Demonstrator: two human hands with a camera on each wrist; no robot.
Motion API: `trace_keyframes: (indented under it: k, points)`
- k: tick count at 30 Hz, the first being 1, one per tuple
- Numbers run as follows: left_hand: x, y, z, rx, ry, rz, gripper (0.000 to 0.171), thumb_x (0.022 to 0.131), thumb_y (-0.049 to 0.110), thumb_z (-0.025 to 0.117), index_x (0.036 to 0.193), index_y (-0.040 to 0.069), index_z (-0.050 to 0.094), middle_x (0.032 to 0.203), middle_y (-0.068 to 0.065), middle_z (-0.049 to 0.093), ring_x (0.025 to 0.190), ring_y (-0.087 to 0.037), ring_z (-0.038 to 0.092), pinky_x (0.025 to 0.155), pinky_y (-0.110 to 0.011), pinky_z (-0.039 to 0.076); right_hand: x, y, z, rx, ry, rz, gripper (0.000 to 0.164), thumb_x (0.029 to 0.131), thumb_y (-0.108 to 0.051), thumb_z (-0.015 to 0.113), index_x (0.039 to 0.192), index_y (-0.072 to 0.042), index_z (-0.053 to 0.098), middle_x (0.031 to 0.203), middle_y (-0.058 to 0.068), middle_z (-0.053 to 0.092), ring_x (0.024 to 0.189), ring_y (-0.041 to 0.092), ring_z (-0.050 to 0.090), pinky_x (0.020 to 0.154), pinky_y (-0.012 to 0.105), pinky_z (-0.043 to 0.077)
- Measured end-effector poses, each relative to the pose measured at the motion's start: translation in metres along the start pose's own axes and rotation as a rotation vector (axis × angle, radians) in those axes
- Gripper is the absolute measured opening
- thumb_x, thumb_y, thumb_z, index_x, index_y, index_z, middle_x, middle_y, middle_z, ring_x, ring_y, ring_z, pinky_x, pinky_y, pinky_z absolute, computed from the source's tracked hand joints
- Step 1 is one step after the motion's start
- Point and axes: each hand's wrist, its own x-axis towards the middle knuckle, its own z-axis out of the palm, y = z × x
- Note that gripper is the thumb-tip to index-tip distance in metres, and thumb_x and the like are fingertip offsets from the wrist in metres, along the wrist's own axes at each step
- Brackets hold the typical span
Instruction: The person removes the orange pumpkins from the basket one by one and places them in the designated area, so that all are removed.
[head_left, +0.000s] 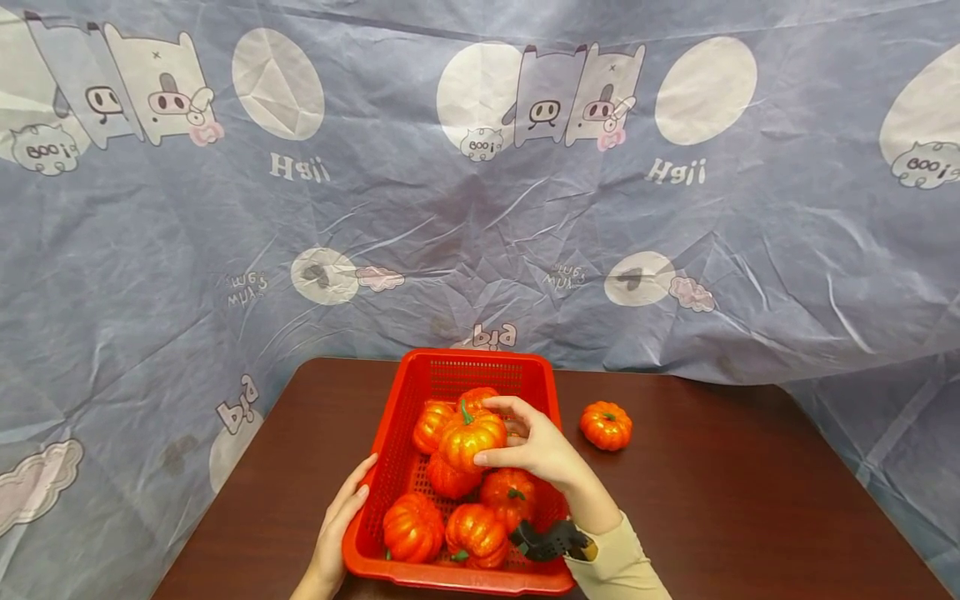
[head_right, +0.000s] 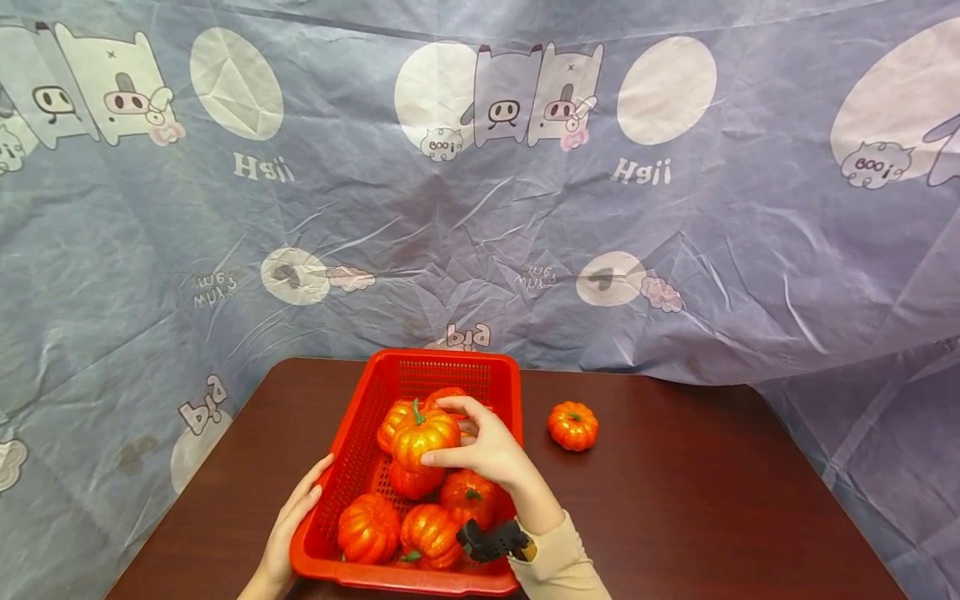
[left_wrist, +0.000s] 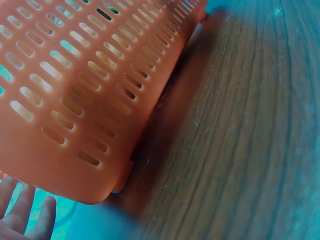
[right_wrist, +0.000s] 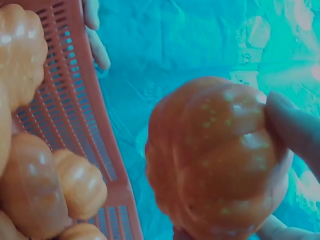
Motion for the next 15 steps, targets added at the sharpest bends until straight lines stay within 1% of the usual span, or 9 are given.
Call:
trace_keyframes:
  k: [3,6,9,12,15]
  points:
    - [0.000,0.001,0.000,-0.002,-0.007,0.008,0.046,0.103,0.014,0.027,0.147,0.002,0.023,0.149,-0.018,0.026,0.128,-0.013,0.038,0.099,-0.020,0.035,-0.003,-0.002,-0.009,0.024,0.048,-0.032,0.068,0.074,-0.003,0.078,0.132,-0.001,0.044,0.127,0.022,0.048,0.097,0.027,0.060,0.077,0.032,0.052]
    - [0.000,0.001,0.000,-0.007,-0.027,0.019,0.046,0.103,0.013,0.026,0.147,0.001,0.021,0.149,-0.014,0.028,0.129,-0.013,0.038,0.099,-0.021,0.035,-0.008,-0.003,-0.018,0.036,0.120,-0.060,0.067,0.074,-0.001,0.077,0.132,-0.002,0.044,0.131,0.021,0.046,0.099,0.024,0.060,0.079,0.030,0.051]
    - [0.000,0.001,0.000,-0.013,-0.026,0.013,0.046,0.103,0.013,0.026,0.147,0.001,0.022,0.148,-0.012,0.029,0.129,-0.014,0.038,0.099,-0.021,0.036,-0.013,-0.003,-0.026,0.074,0.192,-0.082,0.068,0.073,0.004,0.076,0.133,-0.001,0.043,0.131,0.020,0.046,0.099,0.022,0.059,0.080,0.029,0.051]
    - [0.000,0.001,0.000,-0.013,-0.026,0.008,0.046,0.103,0.014,0.026,0.147,0.002,0.022,0.149,-0.013,0.028,0.129,-0.014,0.037,0.099,-0.021,0.035,-0.018,-0.002,-0.033,0.107,0.251,-0.094,0.068,0.074,0.006,0.074,0.133,0.002,0.041,0.130,0.019,0.047,0.100,0.020,0.059,0.080,0.029,0.051]
    - [0.000,0.001,0.001,-0.014,-0.022,0.005,0.046,0.103,0.014,0.026,0.148,0.002,0.022,0.149,-0.017,0.026,0.129,-0.014,0.037,0.099,-0.022,0.035,-0.023,0.001,-0.040,0.129,0.297,-0.078,0.069,0.075,0.005,0.073,0.134,0.001,0.039,0.127,0.013,0.050,0.102,0.017,0.059,0.081,0.029,0.051]
